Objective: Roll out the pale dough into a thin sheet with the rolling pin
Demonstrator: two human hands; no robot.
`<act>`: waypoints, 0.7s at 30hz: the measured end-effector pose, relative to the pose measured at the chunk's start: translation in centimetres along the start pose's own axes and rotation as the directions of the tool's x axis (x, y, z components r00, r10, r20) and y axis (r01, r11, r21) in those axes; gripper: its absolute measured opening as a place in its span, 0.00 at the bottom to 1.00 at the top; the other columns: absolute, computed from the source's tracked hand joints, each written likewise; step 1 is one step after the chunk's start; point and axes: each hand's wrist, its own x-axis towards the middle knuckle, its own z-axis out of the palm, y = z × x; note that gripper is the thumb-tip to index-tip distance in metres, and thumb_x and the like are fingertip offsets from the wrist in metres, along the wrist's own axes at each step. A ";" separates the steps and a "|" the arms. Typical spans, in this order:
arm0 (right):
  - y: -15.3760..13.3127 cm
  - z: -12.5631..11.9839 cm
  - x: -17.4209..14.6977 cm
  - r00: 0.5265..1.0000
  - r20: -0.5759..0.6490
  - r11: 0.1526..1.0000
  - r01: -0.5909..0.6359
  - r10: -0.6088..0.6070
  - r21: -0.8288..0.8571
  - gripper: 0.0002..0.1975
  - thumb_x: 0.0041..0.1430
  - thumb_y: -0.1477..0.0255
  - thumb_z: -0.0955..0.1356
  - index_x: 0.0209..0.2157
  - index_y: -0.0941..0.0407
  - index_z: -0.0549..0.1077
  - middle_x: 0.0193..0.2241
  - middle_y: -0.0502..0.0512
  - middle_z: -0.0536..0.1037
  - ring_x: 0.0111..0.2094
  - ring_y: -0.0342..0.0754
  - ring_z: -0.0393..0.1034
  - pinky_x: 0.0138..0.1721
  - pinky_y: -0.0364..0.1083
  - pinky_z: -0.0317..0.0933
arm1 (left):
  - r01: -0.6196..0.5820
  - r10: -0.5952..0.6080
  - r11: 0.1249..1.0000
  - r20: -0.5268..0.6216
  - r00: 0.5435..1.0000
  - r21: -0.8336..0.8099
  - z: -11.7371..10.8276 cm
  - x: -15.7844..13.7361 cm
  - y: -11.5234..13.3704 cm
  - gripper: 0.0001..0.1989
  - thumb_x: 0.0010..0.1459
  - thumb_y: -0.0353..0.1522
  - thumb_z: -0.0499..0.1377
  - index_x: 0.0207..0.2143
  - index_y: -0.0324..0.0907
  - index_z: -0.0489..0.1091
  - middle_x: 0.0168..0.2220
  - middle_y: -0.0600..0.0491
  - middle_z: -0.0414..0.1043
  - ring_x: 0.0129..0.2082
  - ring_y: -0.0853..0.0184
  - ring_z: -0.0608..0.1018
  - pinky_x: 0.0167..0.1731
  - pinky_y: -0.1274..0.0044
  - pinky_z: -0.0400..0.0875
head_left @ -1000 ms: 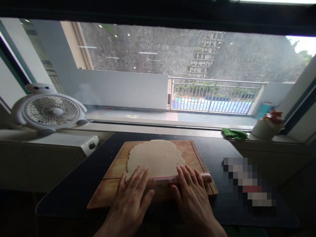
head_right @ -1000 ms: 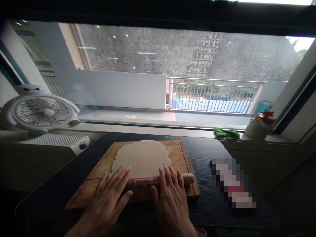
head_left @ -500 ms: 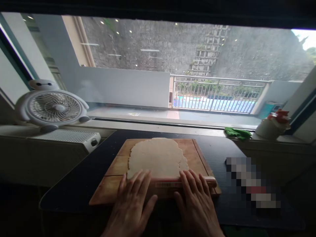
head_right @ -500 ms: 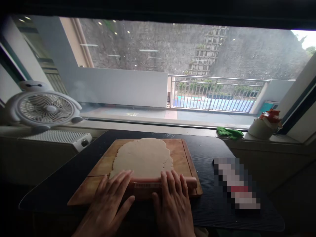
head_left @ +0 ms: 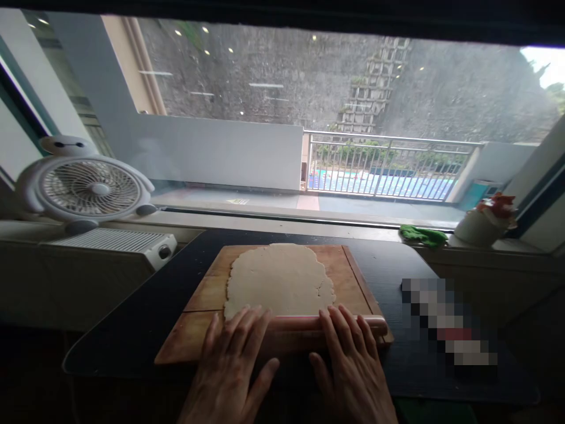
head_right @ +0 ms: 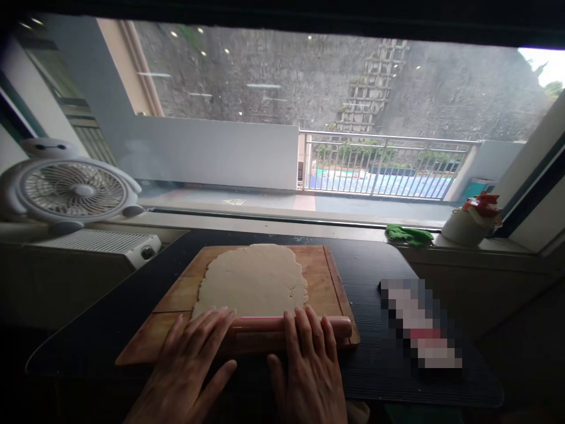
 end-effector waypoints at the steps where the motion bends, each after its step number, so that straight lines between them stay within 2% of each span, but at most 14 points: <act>1: 0.0 -0.2 -0.7 1.000 0.003 1.000 0.019 -0.019 0.001 0.29 0.61 0.60 0.61 0.61 0.55 0.54 0.60 0.55 0.58 0.61 0.54 0.48 0.60 0.56 0.42 | -0.005 0.005 1.000 0.018 1.000 0.000 -0.2 -0.6 0.2 0.32 0.59 0.43 0.51 0.63 0.47 0.46 0.61 0.50 0.54 0.60 0.57 0.57 0.61 0.59 0.41; 3: 0.0 -0.4 -0.8 1.000 0.017 1.000 0.026 -0.026 0.009 0.30 0.61 0.59 0.60 0.61 0.56 0.53 0.61 0.55 0.56 0.62 0.54 0.46 0.60 0.57 0.42 | 0.003 -0.003 1.000 0.036 0.999 -0.006 -0.4 -0.7 0.3 0.33 0.59 0.43 0.51 0.64 0.46 0.45 0.62 0.50 0.52 0.61 0.56 0.55 0.61 0.58 0.39; 9: 0.4 0.5 3.3 0.996 0.032 0.996 -0.084 0.084 0.008 0.24 0.64 0.61 0.58 0.58 0.55 0.60 0.58 0.54 0.61 0.62 0.53 0.48 0.60 0.57 0.41 | 0.086 -0.086 0.996 -0.002 0.996 -0.012 0.7 3.2 -0.4 0.28 0.61 0.41 0.49 0.62 0.46 0.49 0.60 0.48 0.57 0.59 0.57 0.59 0.59 0.55 0.40; 12: 0.3 0.3 1.6 0.999 0.015 0.999 -0.031 0.032 -0.010 0.26 0.63 0.60 0.59 0.59 0.54 0.57 0.60 0.53 0.59 0.62 0.52 0.47 0.60 0.56 0.42 | 0.047 -0.047 0.999 0.009 0.999 -0.005 0.4 1.5 -0.2 0.30 0.60 0.42 0.50 0.63 0.47 0.47 0.60 0.50 0.57 0.59 0.58 0.59 0.60 0.57 0.38; 16: 0.1 -0.3 -1.4 0.999 0.017 1.000 0.029 -0.029 -0.007 0.30 0.61 0.59 0.61 0.61 0.56 0.53 0.61 0.55 0.55 0.62 0.54 0.45 0.60 0.57 0.41 | 0.016 -0.016 1.000 0.041 0.999 -0.005 -0.4 -1.3 0.4 0.33 0.59 0.44 0.51 0.64 0.48 0.44 0.63 0.51 0.50 0.62 0.57 0.53 0.61 0.58 0.37; 18: 0.1 -0.1 -0.5 0.999 0.032 1.000 -0.002 0.002 0.009 0.29 0.62 0.59 0.60 0.61 0.55 0.54 0.61 0.55 0.56 0.62 0.55 0.44 0.60 0.58 0.40 | 0.033 -0.033 0.999 0.032 0.999 -0.009 -0.3 -0.4 0.4 0.32 0.59 0.43 0.51 0.64 0.47 0.45 0.63 0.50 0.50 0.62 0.56 0.53 0.61 0.57 0.38; 21: 0.3 0.7 2.6 0.997 0.036 0.997 -0.075 0.075 0.020 0.25 0.63 0.60 0.58 0.58 0.55 0.59 0.59 0.55 0.60 0.62 0.54 0.46 0.60 0.58 0.40 | 0.066 -0.066 0.998 -0.015 0.998 -0.005 0.4 2.3 0.0 0.29 0.61 0.42 0.50 0.63 0.46 0.49 0.61 0.48 0.54 0.61 0.55 0.56 0.60 0.56 0.40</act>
